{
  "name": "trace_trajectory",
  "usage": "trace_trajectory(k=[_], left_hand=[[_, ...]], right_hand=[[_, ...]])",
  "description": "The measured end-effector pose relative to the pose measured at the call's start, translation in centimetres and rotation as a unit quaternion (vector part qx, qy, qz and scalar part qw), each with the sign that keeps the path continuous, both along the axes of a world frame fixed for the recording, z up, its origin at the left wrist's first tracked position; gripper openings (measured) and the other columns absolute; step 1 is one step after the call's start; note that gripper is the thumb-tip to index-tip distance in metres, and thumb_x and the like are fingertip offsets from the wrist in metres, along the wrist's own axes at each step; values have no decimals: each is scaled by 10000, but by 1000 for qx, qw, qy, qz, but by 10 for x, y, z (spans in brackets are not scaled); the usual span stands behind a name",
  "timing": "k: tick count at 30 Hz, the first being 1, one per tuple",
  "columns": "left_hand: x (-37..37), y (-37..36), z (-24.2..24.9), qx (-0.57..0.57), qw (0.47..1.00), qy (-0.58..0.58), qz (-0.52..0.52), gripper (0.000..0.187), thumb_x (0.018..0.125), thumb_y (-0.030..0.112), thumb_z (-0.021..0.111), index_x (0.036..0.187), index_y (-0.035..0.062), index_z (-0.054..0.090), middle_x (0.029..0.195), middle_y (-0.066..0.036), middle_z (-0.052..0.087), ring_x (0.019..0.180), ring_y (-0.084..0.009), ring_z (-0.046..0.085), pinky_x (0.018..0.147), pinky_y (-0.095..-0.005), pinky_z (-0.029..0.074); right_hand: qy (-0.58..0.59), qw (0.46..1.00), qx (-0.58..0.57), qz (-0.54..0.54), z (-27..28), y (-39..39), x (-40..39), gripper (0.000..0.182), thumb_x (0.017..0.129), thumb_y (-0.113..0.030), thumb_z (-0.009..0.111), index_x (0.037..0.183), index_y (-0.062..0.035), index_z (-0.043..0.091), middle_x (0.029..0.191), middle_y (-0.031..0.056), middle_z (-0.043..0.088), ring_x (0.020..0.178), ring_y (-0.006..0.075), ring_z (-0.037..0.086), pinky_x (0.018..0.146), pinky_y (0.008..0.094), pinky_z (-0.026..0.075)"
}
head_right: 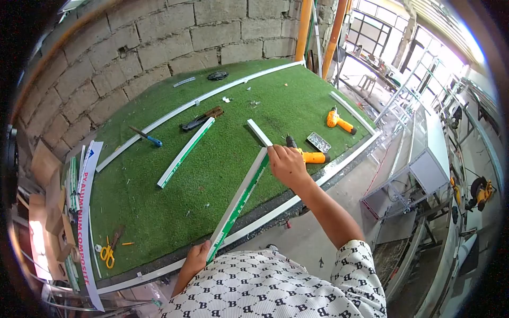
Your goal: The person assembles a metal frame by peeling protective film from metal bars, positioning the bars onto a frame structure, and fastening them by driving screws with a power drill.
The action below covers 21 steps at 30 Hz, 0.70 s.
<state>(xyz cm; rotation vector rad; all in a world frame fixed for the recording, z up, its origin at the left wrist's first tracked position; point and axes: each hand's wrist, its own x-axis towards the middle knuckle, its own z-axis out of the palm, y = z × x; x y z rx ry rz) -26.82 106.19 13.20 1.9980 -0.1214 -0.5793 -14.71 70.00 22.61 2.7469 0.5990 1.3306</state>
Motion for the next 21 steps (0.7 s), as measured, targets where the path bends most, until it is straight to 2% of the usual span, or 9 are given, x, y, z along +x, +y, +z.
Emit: trace_trajectory(k=[4, 6, 9, 10, 11, 12, 14, 16, 21], left_hand=[[-1, -2, 2, 9, 1000, -12, -5, 525, 1009, 443, 400, 908, -37, 586, 706, -196, 580, 668, -218, 544, 667, -380, 439], [0, -1, -3, 8, 1000, -17, -5, 526, 1010, 442, 398, 908, -39, 584, 708, -202, 580, 670, -224, 553, 668, -385, 439], [3, 0, -8, 0, 1000, -9, -4, 533, 1011, 444, 395, 896, -39, 587, 703, -195, 585, 672, -230, 570, 669, -384, 443], [4, 0, -8, -2, 1000, 7, 2, 540, 1012, 448, 393, 884, -37, 594, 697, -182, 591, 672, -229, 579, 669, -378, 445], [4, -2, -4, -3, 1000, 7, -1, 540, 1012, 448, 393, 884, -37, 594, 697, -182, 591, 672, -229, 579, 669, -378, 445], [4, -3, 3, -17, 1000, 20, 7, 547, 1011, 453, 394, 866, -31, 601, 693, -166, 603, 666, -227, 583, 666, -368, 448], [6, -3, 6, -31, 999, 34, 18, 553, 1010, 459, 394, 849, -25, 609, 689, -150, 614, 660, -226, 587, 663, -359, 451], [6, -1, 1, -18, 999, 33, 16, 559, 1009, 465, 397, 820, -12, 617, 683, -118, 631, 648, -214, 594, 655, -341, 454], [9, 1, -4, -33, 999, 37, 19, 559, 1009, 460, 404, 837, -23, 625, 687, -123, 633, 652, -215, 599, 654, -342, 454]], right_hand=[[6, 1000, -25, 6, 4, 0, 5, 145, 773, -88, 630, 895, -53, 561, 800, 53, 557, 721, 196, 601, 639, 336, 484], [8, 999, -46, -27, 4, 2, 10, 115, 778, -91, 625, 824, -73, 521, 762, 51, 522, 696, 199, 580, 622, 342, 473], [14, 998, -51, -24, 4, 2, 20, 148, 796, -99, 621, 771, -93, 475, 725, 49, 482, 662, 199, 556, 602, 342, 460], [41, 997, -51, -28, 2, 0, 22, 93, 820, -101, 610, 838, -64, 527, 775, 64, 535, 694, 205, 587, 622, 344, 476], [41, 997, -52, -31, 3, 1, 22, 93, 820, -101, 610, 838, -64, 527, 775, 64, 535, 694, 205, 587, 622, 344, 476], [27, 999, -18, 2, 4, 2, 22, 97, 826, -98, 607, 882, -48, 547, 821, 75, 563, 714, 209, 603, 635, 345, 484], [44, 998, 12, 35, 6, 4, 17, 194, 837, -86, 603, 1014, -9, 579, 952, 100, 618, 783, 218, 641, 674, 346, 505], [42, 998, 14, 41, 1, 4, 16, 202, 838, -83, 604, 1024, -10, 577, 971, 100, 619, 781, 222, 644, 666, 341, 506], [55, 997, 12, 45, -8, 3, 20, 228, 840, -75, 604, 1057, -7, 579, 990, 104, 638, 771, 235, 659, 646, 341, 515]])
